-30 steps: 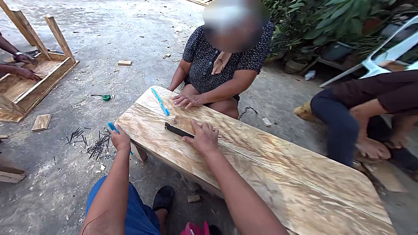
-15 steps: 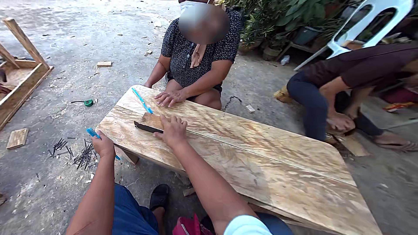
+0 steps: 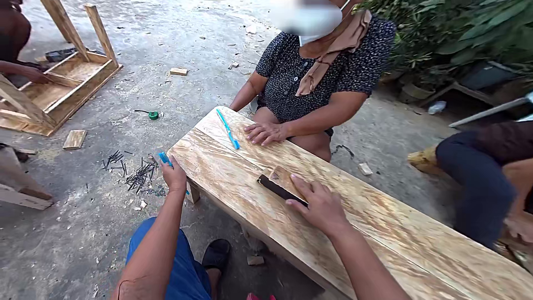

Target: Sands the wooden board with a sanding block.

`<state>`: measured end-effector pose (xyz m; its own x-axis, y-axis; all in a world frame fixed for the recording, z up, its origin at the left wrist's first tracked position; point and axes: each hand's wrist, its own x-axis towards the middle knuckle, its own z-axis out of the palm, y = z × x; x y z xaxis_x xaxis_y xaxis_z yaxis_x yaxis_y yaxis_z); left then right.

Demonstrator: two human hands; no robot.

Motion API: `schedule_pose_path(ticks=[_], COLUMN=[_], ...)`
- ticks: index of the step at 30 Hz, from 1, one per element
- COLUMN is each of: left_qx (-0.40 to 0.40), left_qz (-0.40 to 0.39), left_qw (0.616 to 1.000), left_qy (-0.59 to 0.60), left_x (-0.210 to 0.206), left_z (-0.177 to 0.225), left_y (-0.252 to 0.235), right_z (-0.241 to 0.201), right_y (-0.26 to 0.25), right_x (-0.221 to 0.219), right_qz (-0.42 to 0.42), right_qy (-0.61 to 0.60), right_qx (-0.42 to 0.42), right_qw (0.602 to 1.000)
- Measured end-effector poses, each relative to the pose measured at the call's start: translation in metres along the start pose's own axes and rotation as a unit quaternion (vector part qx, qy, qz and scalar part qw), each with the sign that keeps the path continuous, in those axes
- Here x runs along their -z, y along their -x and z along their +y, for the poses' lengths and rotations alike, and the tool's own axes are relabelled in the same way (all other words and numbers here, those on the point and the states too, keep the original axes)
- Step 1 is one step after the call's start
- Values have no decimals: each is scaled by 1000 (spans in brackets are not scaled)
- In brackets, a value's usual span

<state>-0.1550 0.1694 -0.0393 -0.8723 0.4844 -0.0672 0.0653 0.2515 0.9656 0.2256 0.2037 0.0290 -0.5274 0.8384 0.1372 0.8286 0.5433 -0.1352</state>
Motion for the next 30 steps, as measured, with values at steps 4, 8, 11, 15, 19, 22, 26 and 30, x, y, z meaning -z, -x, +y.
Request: schedule_pose_path(ticks=[4,8,11,15,19,22,26,30], left_qx=[-2,-2,-2,-2,-8,-16,-2,7], left_qz=[1,-2,-1,-22,-18,-6,-1,9], left_qw=[1000,1000,1000,998,1000,1000,1000,1000], left_qy=[11,2,-17,-63,-23,0,21,13], left_x=[-2,-3,-3,4,1,0,-3,-2], left_z=[-2,-2,-1,0,-7,-6,-6,1], left_y=[2,4,3,-2,-5,-5,-2,-1], right_z=[-45,-120,-151,-133,-42,27,19,-84], right_y=[-38,-103,-137,-125,-64,-15,-17,-80], right_x=[-11,-13,-22,-18,-8,-1,-1,-12], right_qz=[22,-61,-70,-73,-39,-2,5,-27], right_qy=[-15,-46,-44,-56,-48,-45,-56,-79], right_qx=[27,-20,-25,-23,-14,-7,-14,-9], right_qw=[999,997,996,996,998,999,998,997])
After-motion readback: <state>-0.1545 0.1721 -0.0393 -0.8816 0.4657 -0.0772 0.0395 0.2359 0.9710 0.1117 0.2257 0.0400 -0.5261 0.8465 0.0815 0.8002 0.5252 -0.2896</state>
